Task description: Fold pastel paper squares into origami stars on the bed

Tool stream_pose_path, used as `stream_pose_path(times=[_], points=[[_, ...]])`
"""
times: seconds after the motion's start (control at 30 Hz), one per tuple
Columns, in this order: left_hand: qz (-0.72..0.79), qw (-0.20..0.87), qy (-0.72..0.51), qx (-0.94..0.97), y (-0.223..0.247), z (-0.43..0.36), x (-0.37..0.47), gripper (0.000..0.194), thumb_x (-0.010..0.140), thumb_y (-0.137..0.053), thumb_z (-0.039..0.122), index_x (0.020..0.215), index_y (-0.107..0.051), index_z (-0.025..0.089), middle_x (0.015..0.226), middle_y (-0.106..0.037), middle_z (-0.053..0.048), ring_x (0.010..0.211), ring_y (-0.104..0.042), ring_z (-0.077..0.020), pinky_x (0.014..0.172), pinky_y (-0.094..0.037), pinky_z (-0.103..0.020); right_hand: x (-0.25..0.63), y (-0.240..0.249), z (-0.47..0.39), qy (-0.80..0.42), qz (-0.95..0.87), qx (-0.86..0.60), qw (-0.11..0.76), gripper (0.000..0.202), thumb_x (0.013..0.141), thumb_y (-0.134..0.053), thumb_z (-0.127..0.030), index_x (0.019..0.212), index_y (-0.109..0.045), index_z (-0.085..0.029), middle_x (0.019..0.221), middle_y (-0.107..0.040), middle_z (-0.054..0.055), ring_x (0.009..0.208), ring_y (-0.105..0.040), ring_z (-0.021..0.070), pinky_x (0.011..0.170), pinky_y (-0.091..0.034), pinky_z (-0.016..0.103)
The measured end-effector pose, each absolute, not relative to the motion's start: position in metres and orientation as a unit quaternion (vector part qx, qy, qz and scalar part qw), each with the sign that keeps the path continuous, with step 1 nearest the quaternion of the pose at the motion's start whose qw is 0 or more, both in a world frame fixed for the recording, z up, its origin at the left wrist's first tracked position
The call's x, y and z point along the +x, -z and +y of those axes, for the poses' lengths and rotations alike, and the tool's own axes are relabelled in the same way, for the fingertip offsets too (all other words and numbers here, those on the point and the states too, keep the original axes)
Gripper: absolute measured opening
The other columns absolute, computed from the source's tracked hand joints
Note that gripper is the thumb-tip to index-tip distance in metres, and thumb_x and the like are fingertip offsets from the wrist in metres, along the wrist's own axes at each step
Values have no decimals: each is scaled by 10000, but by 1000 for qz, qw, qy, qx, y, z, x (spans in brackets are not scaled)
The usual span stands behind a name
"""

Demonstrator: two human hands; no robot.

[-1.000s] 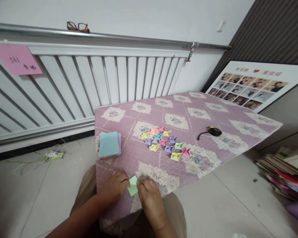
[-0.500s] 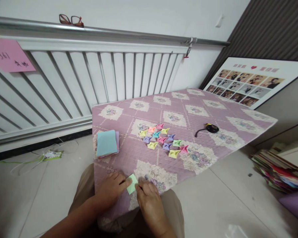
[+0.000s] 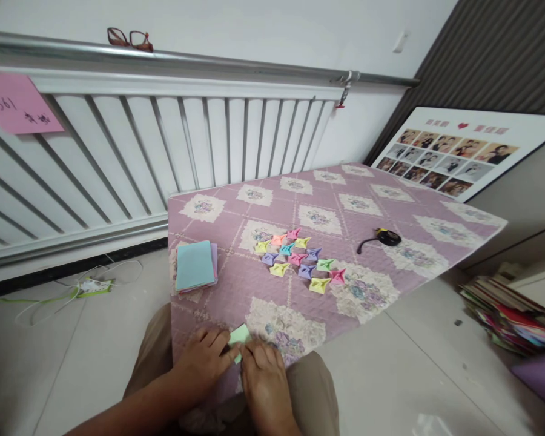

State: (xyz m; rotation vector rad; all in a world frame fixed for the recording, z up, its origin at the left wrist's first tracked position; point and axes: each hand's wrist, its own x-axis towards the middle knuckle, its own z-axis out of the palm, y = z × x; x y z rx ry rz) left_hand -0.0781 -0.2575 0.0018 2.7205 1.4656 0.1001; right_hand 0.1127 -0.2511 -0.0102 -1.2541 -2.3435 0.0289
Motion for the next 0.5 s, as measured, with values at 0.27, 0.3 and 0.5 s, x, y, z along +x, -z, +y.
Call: stream_pose_path(times=[0.27,0.3,0.5], points=[[521,83,-74,846,8,-263,-79,338,931,-498,317,1266,-514,273,1190,-588,-61,1030,-524,-245,844,-377,-385,116,23,-254,13,-846,-456,276,286,872,-474,-153,1087,-611,-283,1023,-701,2,987,-612,224,877,-370,387],[535,101,-78,835,7,-261,-78,286,935,-489,287,1213,-552,267,1159,-601,-49,1011,-529,-233,849,-377,-378,116,21,-254,3,-846,-456,277,262,876,-486,-169,1078,-611,-281,1014,-698,5,979,-611,222,861,-379,381],[615,176,-71,765,-14,-237,-63,200,930,-458,255,868,-635,184,950,-620,-53,923,-538,-225,818,-386,-353,106,17,-247,-56,-807,-524,265,107,871,-550,-213,797,-614,-258,863,-669,3,848,-602,221,769,-402,377]])
